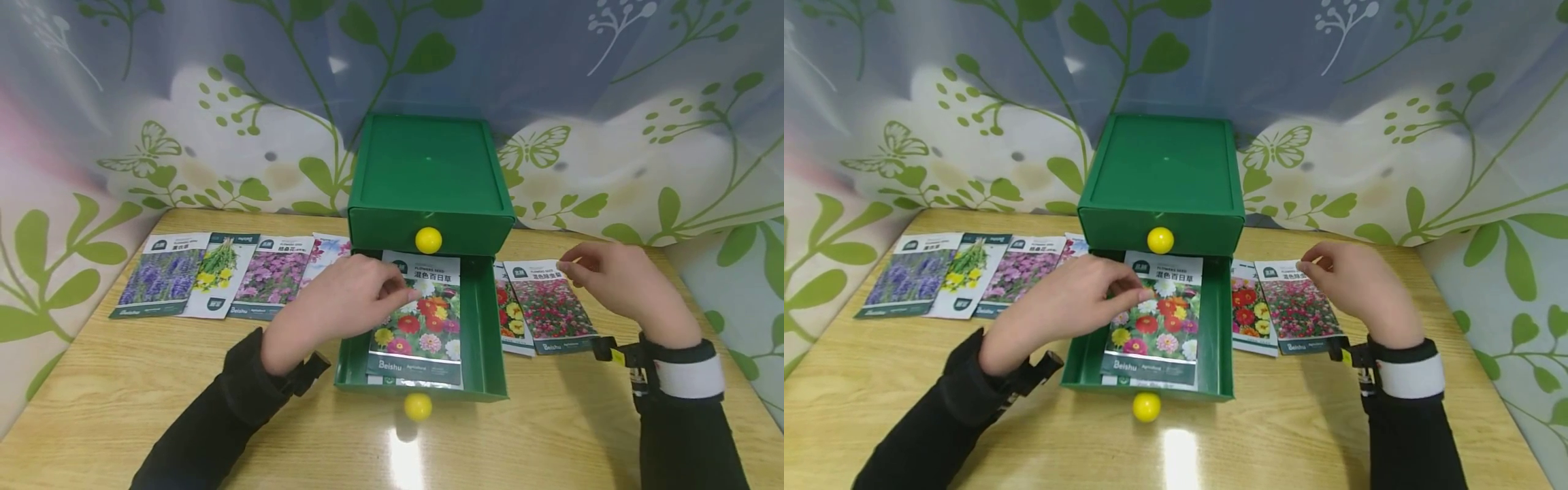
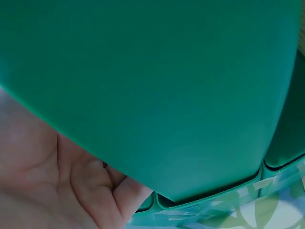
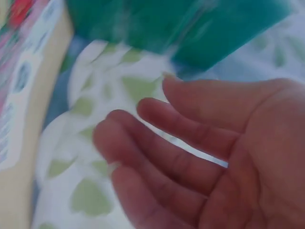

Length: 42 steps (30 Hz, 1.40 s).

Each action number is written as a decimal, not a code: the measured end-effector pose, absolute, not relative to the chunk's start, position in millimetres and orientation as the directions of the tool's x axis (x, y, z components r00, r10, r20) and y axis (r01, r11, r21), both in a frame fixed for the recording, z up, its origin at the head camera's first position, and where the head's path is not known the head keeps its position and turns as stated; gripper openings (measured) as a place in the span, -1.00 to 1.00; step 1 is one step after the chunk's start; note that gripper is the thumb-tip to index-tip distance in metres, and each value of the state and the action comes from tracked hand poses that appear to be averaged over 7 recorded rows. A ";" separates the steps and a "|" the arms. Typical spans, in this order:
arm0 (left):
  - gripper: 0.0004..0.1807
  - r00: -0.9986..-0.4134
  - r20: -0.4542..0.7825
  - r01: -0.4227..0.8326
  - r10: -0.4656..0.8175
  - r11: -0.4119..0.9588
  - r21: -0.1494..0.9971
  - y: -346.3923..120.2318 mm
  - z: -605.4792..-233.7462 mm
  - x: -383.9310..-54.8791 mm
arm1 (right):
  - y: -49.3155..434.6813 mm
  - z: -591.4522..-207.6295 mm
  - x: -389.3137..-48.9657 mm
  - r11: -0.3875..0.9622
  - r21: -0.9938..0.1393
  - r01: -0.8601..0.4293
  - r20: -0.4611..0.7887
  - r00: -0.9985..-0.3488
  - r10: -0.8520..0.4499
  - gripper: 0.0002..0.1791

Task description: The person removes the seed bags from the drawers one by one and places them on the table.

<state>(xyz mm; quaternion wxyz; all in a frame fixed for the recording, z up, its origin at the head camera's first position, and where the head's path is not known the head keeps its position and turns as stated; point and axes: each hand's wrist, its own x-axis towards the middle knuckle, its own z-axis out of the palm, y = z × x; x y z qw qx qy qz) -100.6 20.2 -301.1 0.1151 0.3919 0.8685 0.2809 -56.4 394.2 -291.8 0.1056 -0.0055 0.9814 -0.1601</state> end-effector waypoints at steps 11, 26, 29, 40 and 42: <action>-0.61 -0.729 0.069 0.661 0.681 0.674 0.330 20.9 -295.0 -91.0 | 307.8 -273.2 -29.4 0.880 -0.304 -0.365 0.218 -0.926 -0.309 -0.93; -0.67 -0.627 0.118 0.775 0.770 0.632 -0.008 19.1 -306.2 -87.3 | 245.5 -316.8 -20.2 0.823 -0.002 -0.568 0.220 -0.803 -0.554 -0.84; -0.64 -0.622 0.093 0.780 0.777 0.626 -0.017 19.3 -305.8 -87.6 | 243.5 -318.2 -20.3 0.831 0.029 -0.555 0.195 -0.812 -0.549 -0.85; -0.64 -0.622 0.036 0.783 0.782 0.622 0.006 19.8 -304.7 -90.5 | 241.2 -320.7 -21.1 0.867 0.034 -0.497 0.139 -0.857 -0.497 -0.91; -0.64 -0.626 0.016 0.780 0.780 0.625 0.023 19.6 -303.7 -91.4 | 241.2 -320.9 -21.5 0.872 0.005 -0.489 0.154 -0.862 -0.484 -0.91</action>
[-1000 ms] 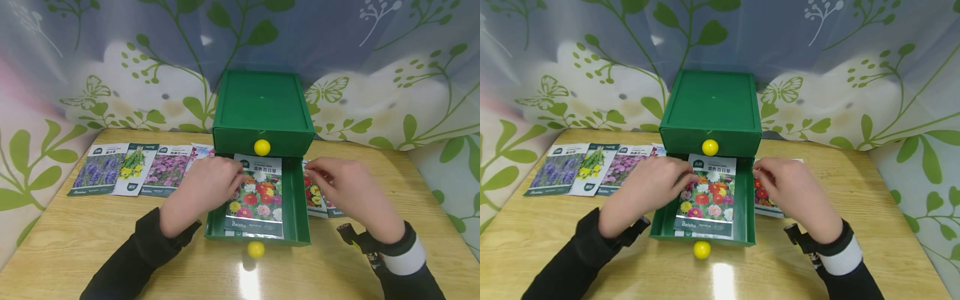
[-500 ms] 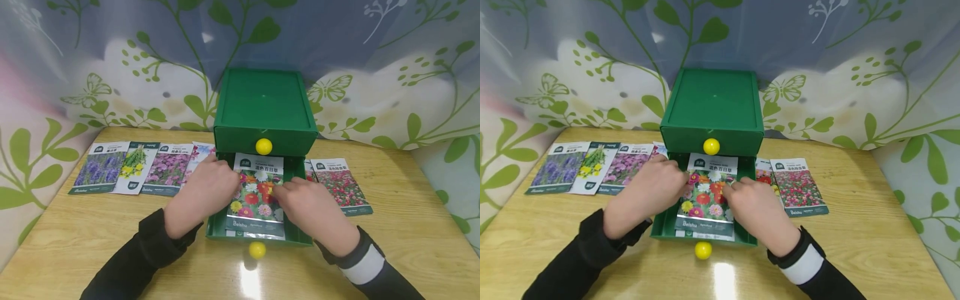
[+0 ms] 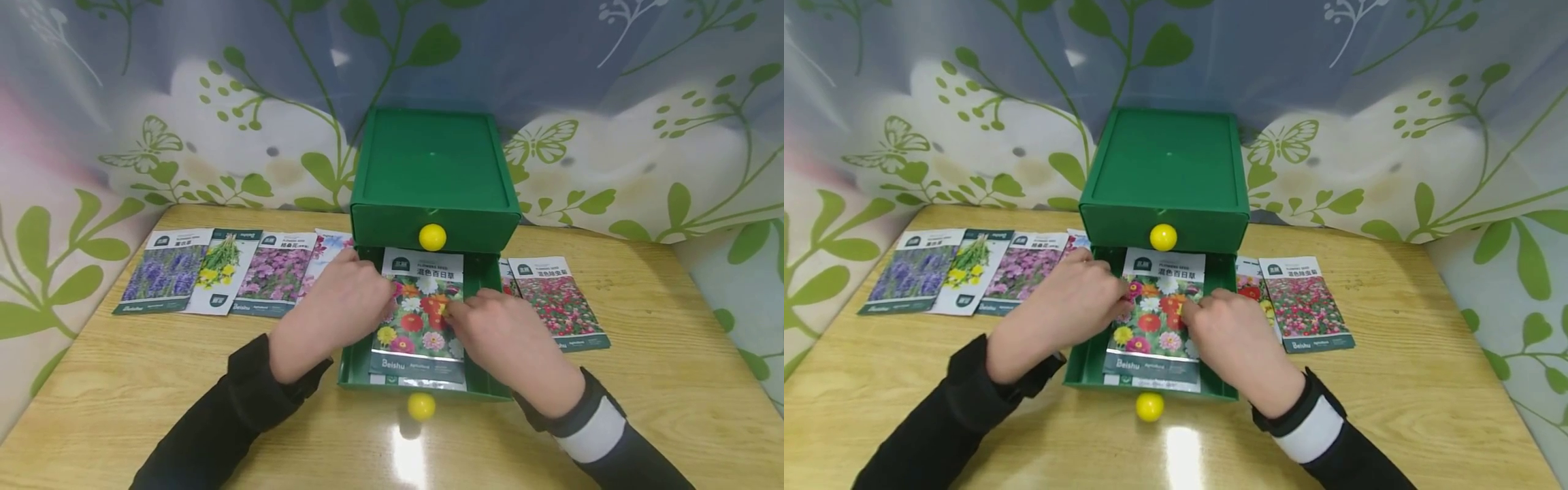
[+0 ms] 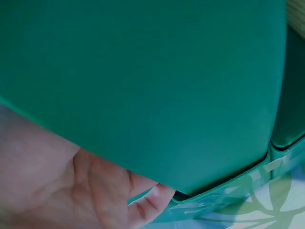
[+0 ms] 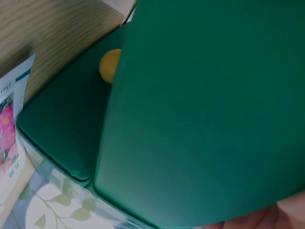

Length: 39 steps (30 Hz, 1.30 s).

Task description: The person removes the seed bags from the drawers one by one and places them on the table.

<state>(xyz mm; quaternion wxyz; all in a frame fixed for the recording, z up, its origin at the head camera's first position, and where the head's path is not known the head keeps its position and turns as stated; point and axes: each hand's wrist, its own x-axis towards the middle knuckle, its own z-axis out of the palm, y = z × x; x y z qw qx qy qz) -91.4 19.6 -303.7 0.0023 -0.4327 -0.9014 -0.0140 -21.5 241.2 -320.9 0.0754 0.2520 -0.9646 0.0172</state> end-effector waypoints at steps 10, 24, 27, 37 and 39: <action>-0.64 -0.658 0.033 0.748 0.752 0.648 0.147 15.6 -298.9 -96.9 | 243.7 -313.9 -22.7 0.878 -0.243 -0.413 0.242 -0.902 -0.358 -0.90; -0.74 -0.723 0.058 0.660 0.689 0.662 0.355 16.5 -296.1 -103.2 | 266.6 -301.9 -33.2 0.759 -0.649 -0.059 -0.030 -0.994 -0.102 -0.81; -0.80 -0.743 0.023 0.614 0.669 0.668 0.421 15.3 -296.1 -105.9 | 269.2 -301.9 -36.1 0.714 -0.700 -0.009 -0.081 -0.992 -0.092 -0.76; -0.85 -0.784 -0.026 0.497 0.620 0.652 0.572 12.7 -293.8 -108.4 | 272.6 -298.5 -34.3 0.617 -0.772 0.151 -0.234 -0.971 -0.056 -0.69; -0.85 -0.790 -0.033 0.477 0.613 0.647 0.596 11.6 -292.5 -107.2 | 272.8 -298.6 -33.4 0.610 -0.778 0.152 -0.232 -0.971 -0.054 -0.69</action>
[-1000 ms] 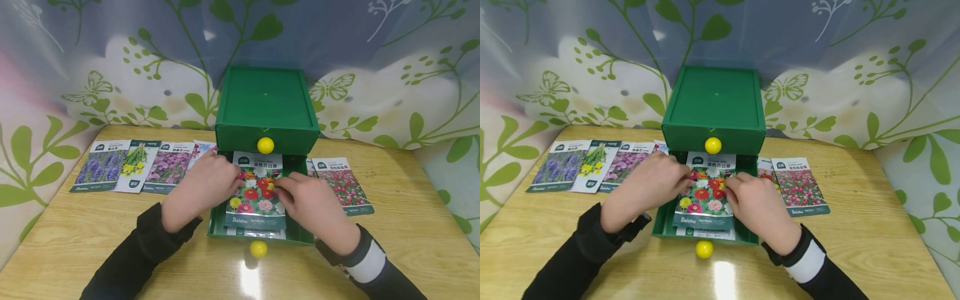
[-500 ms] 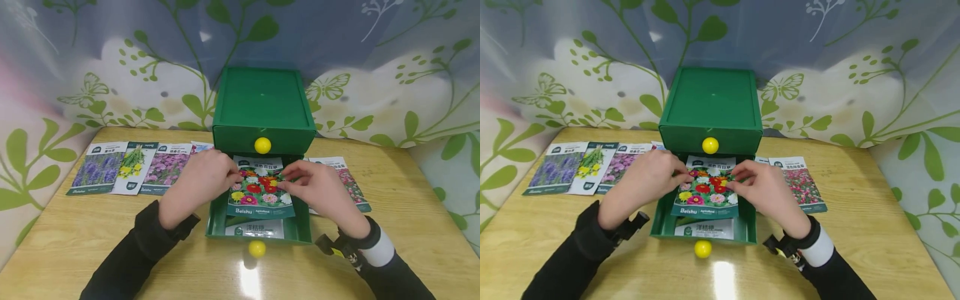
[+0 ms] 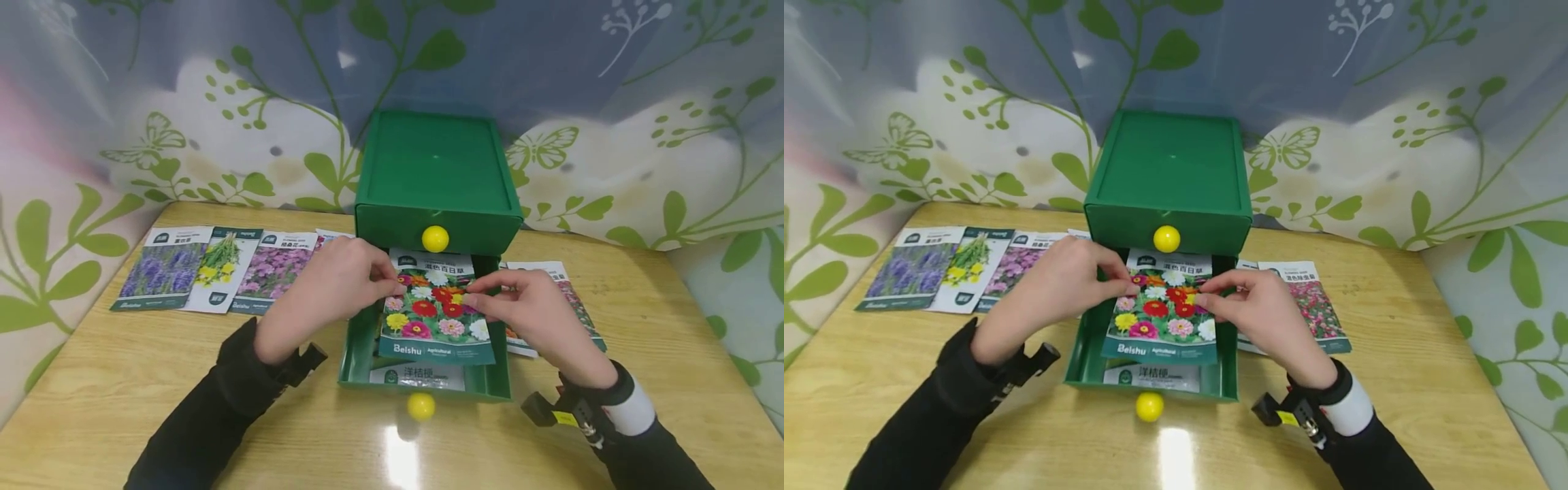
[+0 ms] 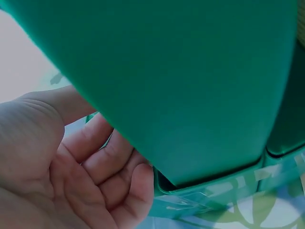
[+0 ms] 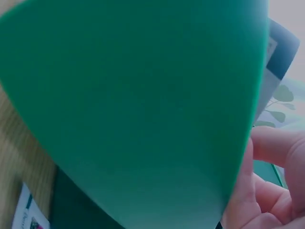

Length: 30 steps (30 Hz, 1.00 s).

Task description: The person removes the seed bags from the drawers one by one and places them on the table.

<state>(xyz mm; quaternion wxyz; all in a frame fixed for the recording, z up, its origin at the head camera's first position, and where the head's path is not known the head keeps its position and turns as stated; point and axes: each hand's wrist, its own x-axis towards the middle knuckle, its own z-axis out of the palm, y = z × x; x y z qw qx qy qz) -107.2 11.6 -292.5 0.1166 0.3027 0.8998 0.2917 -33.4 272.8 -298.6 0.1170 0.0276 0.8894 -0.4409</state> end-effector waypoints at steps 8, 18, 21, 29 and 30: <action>-0.87 -0.795 -0.079 0.393 0.602 0.609 0.689 1.1 -289.3 -101.2 | 272.7 -295.9 -28.1 0.623 -0.767 0.154 -0.242 -0.969 -0.058 -0.77; -0.78 -0.643 0.082 0.551 0.761 0.386 0.740 -0.7 -304.7 -87.2 | 289.1 -287.6 -7.7 0.599 -0.794 0.100 -0.180 -0.981 -0.074 -0.80; -0.77 -0.607 0.119 0.582 0.786 0.337 0.740 0.7 -302.6 -81.8 | 296.5 -283.7 0.6 0.601 -0.793 0.106 -0.173 -0.983 -0.056 -0.77; -0.66 -0.437 0.106 0.645 0.893 0.229 0.729 8.3 -298.9 -69.9 | 315.8 -281.9 20.2 0.605 -0.791 0.089 -0.104 -0.995 0.010 -0.78; -0.64 -0.417 0.092 0.652 0.904 0.227 0.724 8.7 -299.4 -69.4 | 318.1 -282.7 22.0 0.614 -0.785 0.083 -0.090 -0.996 0.019 -0.78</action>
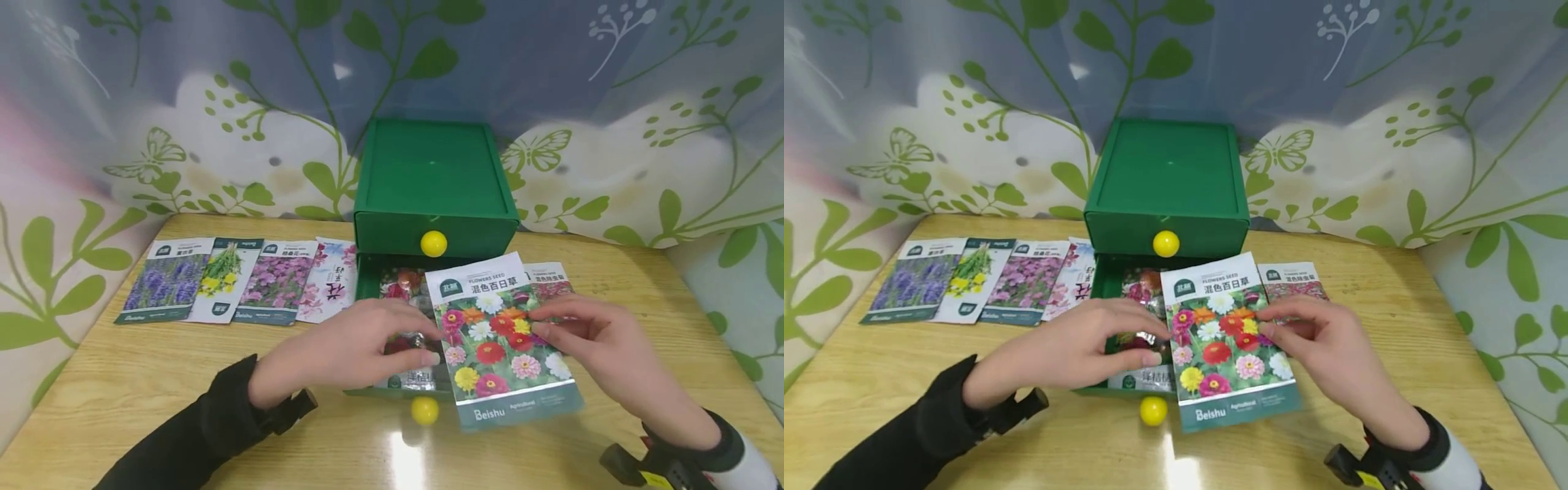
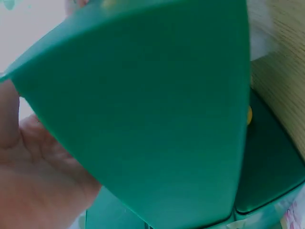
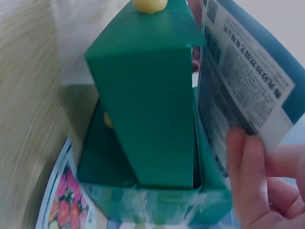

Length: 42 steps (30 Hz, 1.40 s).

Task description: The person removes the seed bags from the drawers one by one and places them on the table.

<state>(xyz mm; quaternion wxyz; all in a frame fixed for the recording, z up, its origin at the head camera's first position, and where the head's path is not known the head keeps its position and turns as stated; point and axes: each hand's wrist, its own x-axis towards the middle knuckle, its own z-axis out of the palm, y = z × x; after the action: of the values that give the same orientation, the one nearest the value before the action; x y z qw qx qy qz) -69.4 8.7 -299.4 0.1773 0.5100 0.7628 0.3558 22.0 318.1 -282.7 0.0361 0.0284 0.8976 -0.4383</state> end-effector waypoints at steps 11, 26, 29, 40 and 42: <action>-0.56 -0.383 0.101 0.697 0.918 0.216 0.684 6.5 -319.9 -68.0 | 366.6 -286.9 32.0 0.647 -0.762 -0.029 0.088 -0.994 0.058 -0.78; -0.58 -0.384 0.111 0.724 0.916 0.225 0.651 10.0 -323.7 -66.6 | 467.0 -306.4 20.7 0.709 -0.659 0.251 0.062 -0.921 0.384 -0.69; -0.59 -0.382 0.116 0.729 0.917 0.222 0.647 10.2 -324.8 -66.5 | 485.1 -321.8 16.8 0.689 -0.652 0.316 -0.002 -0.910 0.415 -0.65; -0.60 -0.390 0.105 0.740 0.915 0.244 0.627 10.7 -325.8 -65.6 | 523.2 -361.2 10.3 0.663 -0.605 0.440 -0.150 -0.882 0.447 -0.53; -0.60 -0.390 0.102 0.739 0.915 0.245 0.628 10.8 -326.1 -65.6 | 523.0 -365.4 8.4 0.672 -0.594 0.441 -0.171 -0.886 0.430 -0.52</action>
<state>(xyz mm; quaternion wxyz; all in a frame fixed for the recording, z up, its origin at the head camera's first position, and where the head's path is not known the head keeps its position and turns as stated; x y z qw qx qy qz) -65.6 10.8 -326.1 0.1442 0.5330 0.7756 0.3059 8.4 523.0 -365.4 0.0085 0.2382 0.9144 -0.3272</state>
